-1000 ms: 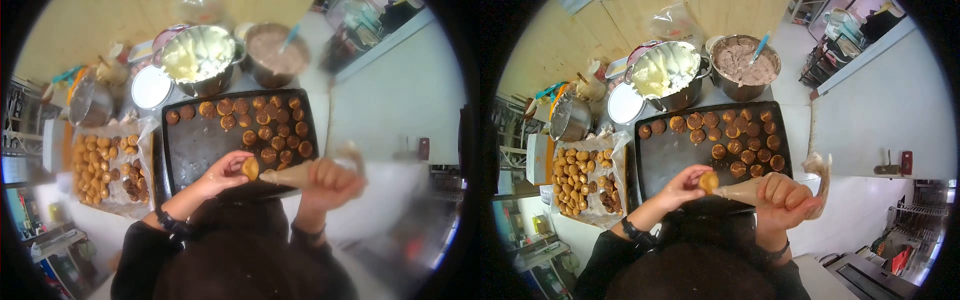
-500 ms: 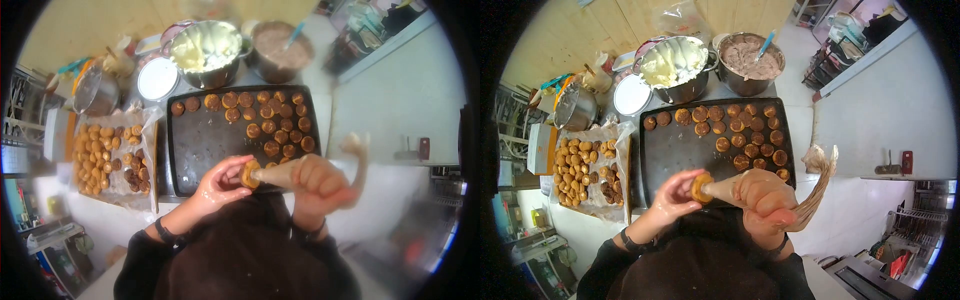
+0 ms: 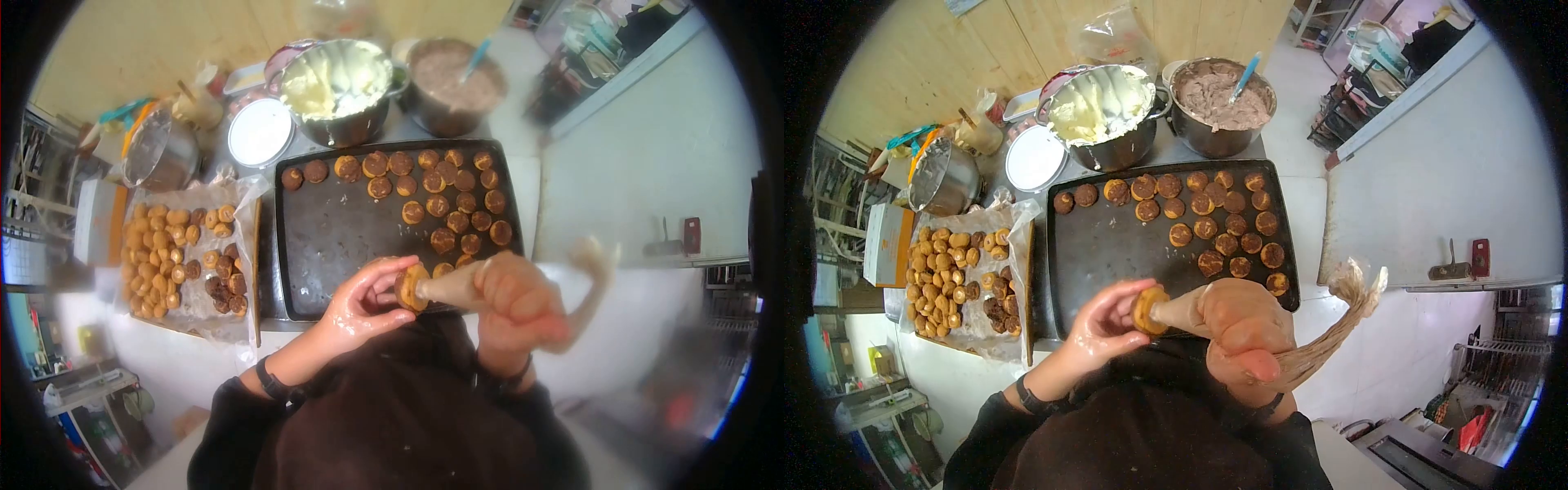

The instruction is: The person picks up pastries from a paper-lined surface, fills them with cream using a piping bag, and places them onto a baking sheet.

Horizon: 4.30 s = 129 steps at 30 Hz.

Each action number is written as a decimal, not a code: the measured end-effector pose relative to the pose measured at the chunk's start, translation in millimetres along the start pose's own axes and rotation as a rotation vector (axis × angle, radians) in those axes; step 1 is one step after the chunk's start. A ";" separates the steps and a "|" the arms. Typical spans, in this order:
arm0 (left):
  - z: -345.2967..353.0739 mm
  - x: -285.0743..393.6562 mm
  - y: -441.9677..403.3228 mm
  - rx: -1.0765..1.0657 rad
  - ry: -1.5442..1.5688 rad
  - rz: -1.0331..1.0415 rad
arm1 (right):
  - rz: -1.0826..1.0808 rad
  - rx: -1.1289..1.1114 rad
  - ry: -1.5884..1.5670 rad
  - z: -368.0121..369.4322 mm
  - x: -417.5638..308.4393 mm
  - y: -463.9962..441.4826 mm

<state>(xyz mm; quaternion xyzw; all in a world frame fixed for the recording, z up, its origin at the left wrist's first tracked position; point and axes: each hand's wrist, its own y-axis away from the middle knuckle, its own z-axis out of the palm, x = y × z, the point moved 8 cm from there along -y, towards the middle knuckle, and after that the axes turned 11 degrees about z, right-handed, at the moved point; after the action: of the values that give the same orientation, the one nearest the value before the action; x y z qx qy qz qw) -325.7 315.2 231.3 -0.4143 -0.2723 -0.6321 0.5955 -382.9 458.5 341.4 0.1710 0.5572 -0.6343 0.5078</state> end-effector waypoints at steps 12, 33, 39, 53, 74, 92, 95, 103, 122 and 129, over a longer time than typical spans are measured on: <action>-9.0 47.6 -0.7 0.149 -0.487 0.428 | 0.516 0.328 -0.347 -14.0 65.8 10.0; -1.6 17.3 1.5 0.009 0.040 0.145 | 0.249 -0.125 -0.462 25.1 21.7 -17.7; -2.7 17.4 1.3 -0.004 0.042 0.166 | 0.264 -0.112 -0.488 19.8 26.9 -14.5; -70.5 -18.0 24.3 0.345 0.420 -0.128 | 0.004 0.214 -0.221 -17.9 8.6 -12.2; -297.7 70.0 55.1 0.863 -1.858 0.381 | 0.405 0.577 -0.342 -83.8 61.8 6.6; -108.5 -27.3 -37.4 0.263 0.198 -0.338 | 0.280 0.264 -0.453 -41.0 69.7 -43.2; -57.4 -6.7 -33.1 0.130 0.232 -0.225 | 0.280 0.191 -0.425 -9.4 57.7 -47.7; -32.5 16.0 -19.3 0.123 0.154 -0.112 | 0.239 0.029 -0.419 12.6 37.1 -36.8; -2.3 21.1 -1.9 -0.029 0.160 -0.052 | 0.225 0.004 -0.401 22.1 19.8 -17.7; -0.9 24.0 -1.0 -0.027 0.151 -0.039 | 0.152 0.058 -0.285 21.3 11.9 -14.1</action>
<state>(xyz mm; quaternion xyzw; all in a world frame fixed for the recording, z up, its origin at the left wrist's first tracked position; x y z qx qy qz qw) -325.6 301.9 251.4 -0.3680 -0.2263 -0.6767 0.5963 -392.3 432.4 346.4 0.1355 0.4463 -0.6279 0.6231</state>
